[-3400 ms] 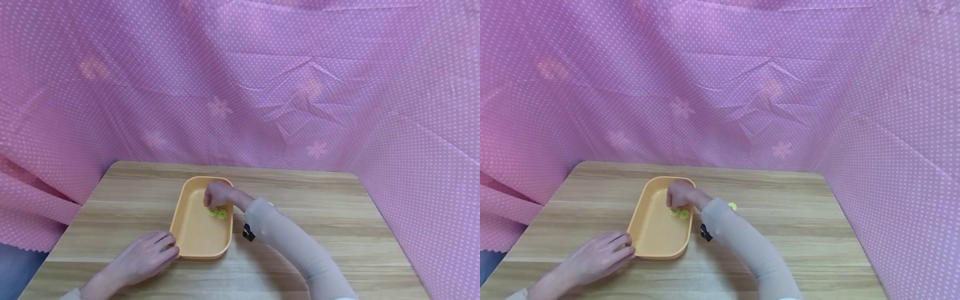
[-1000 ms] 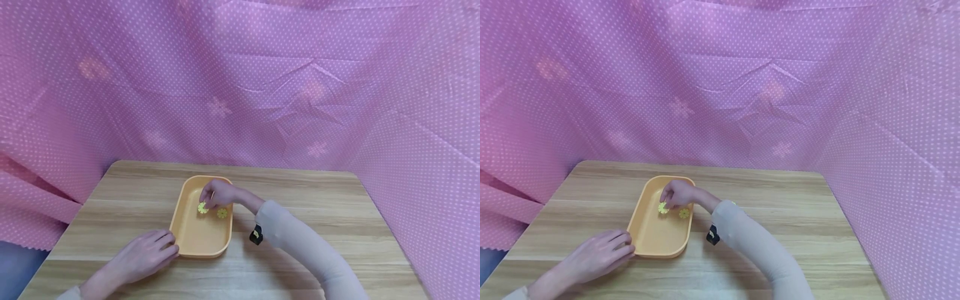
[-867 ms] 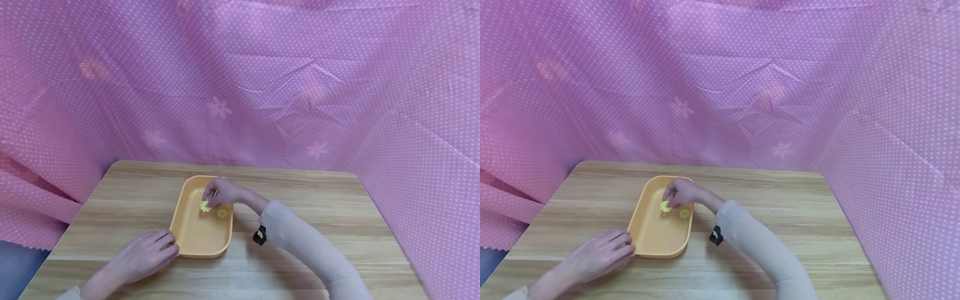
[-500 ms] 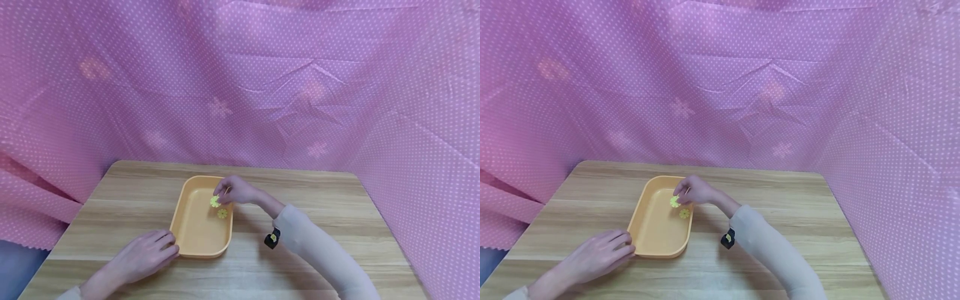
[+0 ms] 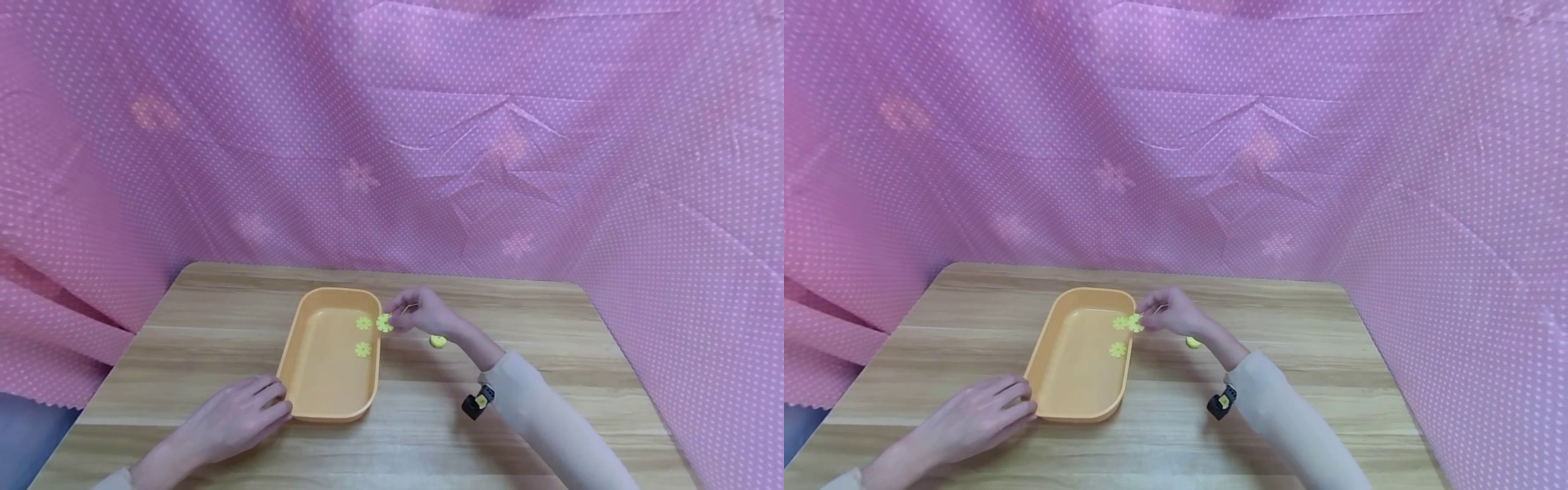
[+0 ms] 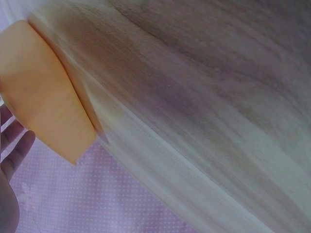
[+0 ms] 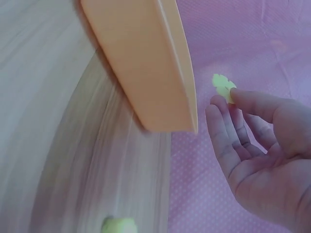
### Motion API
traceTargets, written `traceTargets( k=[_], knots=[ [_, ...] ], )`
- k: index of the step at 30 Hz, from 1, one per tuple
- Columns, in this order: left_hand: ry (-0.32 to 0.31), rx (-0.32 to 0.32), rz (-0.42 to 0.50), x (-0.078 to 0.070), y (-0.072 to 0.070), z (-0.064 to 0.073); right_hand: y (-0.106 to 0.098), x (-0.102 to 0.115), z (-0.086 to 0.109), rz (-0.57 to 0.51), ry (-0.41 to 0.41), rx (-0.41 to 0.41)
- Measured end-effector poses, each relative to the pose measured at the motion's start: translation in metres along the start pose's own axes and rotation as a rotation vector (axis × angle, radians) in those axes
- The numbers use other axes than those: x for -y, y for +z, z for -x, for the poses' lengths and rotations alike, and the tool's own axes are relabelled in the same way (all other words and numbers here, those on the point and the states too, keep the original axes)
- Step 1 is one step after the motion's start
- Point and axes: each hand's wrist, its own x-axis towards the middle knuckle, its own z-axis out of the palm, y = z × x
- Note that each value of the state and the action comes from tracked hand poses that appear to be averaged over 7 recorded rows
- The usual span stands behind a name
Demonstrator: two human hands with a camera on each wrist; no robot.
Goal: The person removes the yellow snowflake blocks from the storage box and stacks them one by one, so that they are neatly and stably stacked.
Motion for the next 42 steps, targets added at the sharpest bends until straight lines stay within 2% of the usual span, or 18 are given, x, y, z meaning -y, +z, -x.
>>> traceTargets(
  k=[3,16,27,32,42],
  knots=[
    [0.006,-0.022,0.01,0.0,0.0,0.0,-0.006,-0.009,0.008,-0.048,0.033,-0.033],
    [0.006,-0.024,0.012,-0.001,0.002,-0.002,-0.03,-0.052,0.035,-0.146,0.089,-0.2],
    [-0.008,-0.006,-0.003,-0.001,0.0,-0.002,-0.044,-0.081,0.045,-0.157,0.142,-0.291],
    [-0.014,0.033,-0.023,-0.002,-0.001,-0.002,-0.048,-0.089,0.045,-0.147,0.132,-0.312],
    [-0.021,0.042,-0.019,-0.001,-0.001,-0.002,-0.049,-0.099,0.042,-0.159,0.148,-0.3]
  ],
)
